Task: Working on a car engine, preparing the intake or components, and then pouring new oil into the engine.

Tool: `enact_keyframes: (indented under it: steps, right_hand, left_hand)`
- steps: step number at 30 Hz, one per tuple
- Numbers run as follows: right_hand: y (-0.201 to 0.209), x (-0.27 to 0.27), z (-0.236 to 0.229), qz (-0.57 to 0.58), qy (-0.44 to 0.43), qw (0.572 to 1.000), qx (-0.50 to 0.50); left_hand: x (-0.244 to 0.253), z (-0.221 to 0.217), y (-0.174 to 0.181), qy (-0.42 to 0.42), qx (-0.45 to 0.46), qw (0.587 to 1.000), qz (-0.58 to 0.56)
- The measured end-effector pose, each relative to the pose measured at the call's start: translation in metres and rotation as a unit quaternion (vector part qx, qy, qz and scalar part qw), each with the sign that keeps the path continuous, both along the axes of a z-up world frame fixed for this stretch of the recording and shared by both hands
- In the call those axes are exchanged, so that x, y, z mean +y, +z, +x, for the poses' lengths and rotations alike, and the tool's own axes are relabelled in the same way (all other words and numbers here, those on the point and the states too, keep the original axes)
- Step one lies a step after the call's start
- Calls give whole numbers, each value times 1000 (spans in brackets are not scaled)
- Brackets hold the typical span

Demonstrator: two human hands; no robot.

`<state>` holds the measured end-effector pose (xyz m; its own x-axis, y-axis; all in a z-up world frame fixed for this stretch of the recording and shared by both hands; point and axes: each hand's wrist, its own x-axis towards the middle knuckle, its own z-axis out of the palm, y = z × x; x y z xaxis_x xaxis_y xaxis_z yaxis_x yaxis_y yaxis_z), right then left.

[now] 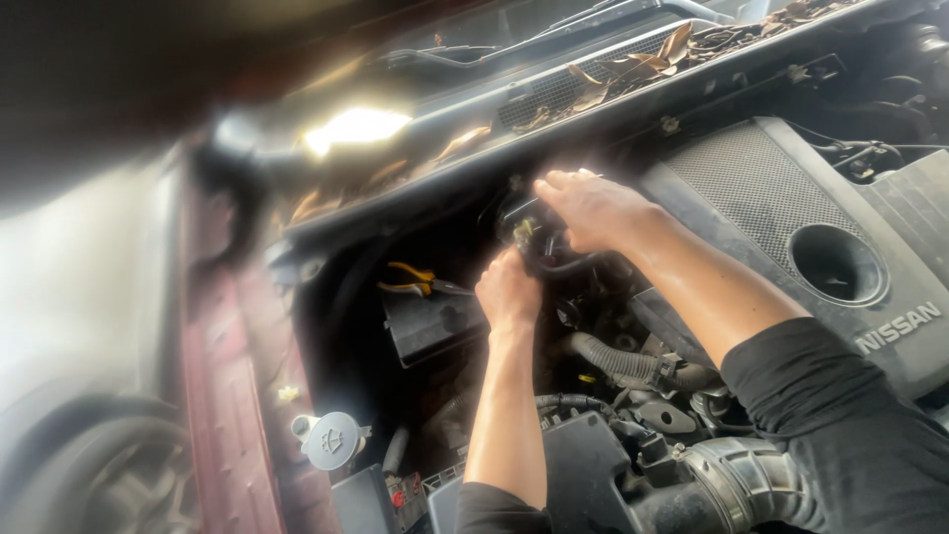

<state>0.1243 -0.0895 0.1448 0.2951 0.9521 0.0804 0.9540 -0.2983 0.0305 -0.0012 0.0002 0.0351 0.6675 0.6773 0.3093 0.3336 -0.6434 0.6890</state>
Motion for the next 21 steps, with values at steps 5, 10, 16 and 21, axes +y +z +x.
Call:
enact_keyframes:
  steps: [5, 10, 16, 21]
  right_hand:
    - [5, 5, -7, -8, -24, 1000, 4]
    - [-8, 20, 6, -85, -24, 987, -136]
    - [-7, 18, 7, -90, -10, 986, -140]
    - [8, 13, -3, -90, -38, 993, -68]
  left_hand:
    - [0, -1, 0, 4, 4, 1000, 10]
    - [-1, 3, -3, 6, 2, 1000, 7]
    - [-2, -2, -4, 0, 23, 1000, 7]
    - [1, -1, -3, -1, -10, 1000, 16]
